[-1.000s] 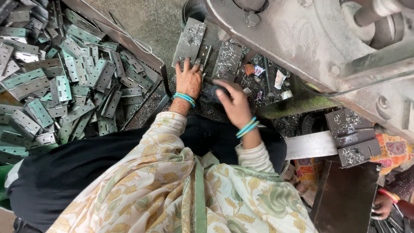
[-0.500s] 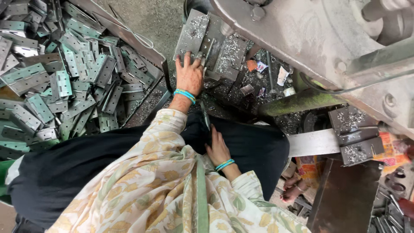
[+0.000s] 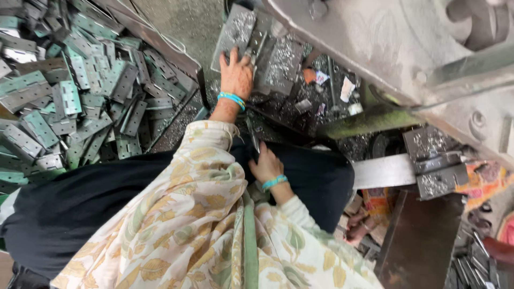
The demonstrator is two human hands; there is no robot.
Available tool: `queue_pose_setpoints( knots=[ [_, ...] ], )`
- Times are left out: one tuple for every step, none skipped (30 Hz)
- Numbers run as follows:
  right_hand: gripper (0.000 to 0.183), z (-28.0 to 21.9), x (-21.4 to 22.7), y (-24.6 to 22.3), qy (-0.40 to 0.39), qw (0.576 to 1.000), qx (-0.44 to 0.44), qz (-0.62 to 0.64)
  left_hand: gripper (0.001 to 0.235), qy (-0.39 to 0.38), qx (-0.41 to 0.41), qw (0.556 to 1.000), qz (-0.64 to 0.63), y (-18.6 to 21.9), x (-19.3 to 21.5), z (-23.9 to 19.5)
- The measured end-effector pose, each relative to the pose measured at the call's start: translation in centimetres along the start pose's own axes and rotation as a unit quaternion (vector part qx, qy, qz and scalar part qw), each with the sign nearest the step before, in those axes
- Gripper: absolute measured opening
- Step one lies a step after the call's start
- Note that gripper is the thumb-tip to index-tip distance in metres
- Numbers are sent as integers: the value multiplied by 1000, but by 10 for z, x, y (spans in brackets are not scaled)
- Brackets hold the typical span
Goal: The person sorts through a bin of metal hinge parts and then places individual hinges into a machine to be pressed.
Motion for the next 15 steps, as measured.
queue_pose_setpoints(
  knots=[
    [71,4,0,-2,-20,1000,-4,-20,29,-1,1,1000,-8,6,-1,-7],
    [69,14,4,-9,-35,999,3,-40,29,8,6,1000,-9,3,2,-5],
    [64,18,9,-16,-38,998,1,-48,29,17,11,1000,-10,0,5,-4],
    [59,19,14,-18,-43,997,-2,-57,31,22,7,1000,-4,2,6,-6],
    [55,21,19,-21,-49,997,-6,-66,32,27,2,1000,2,7,7,-10],
    [53,25,25,-25,-37,997,7,-67,34,31,-2,999,11,6,9,-11],
    [51,29,30,-27,-26,997,20,-68,33,20,4,1000,1,1,9,-7],
    [49,27,29,-24,-19,997,26,-68,32,4,9,1000,-13,2,6,-9],
    [48,24,23,-18,-21,997,18,-72,30,-13,13,999,-28,3,2,-12],
    [48,25,15,-13,-21,997,12,-75,33,-1,8,1000,-17,4,4,-12],
    [48,26,6,-7,-20,997,6,-78,35,11,3,1000,-6,6,5,-13],
    [58,21,-5,-5,6,999,5,-40,39,25,-2,1000,7,4,8,-11],
    [69,11,-20,-4,32,999,4,-2,37,27,-1,1000,-1,2,9,-11],
    [81,9,-28,-1,59,998,3,36,36,29,1,1000,-8,0,9,-11],
    [81,13,-33,5,48,998,-5,34,35,31,3,999,-16,-2,9,-12]
  ],
)
Point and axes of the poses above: each hand's wrist, its own z-axis towards the middle knuckle, its own x-axis out of the back of the hand, y = z × x, the point moved 7 cm from there along z, towards the middle knuckle, and after that the axes turned 1 degree about z, right-handed, at the moved point
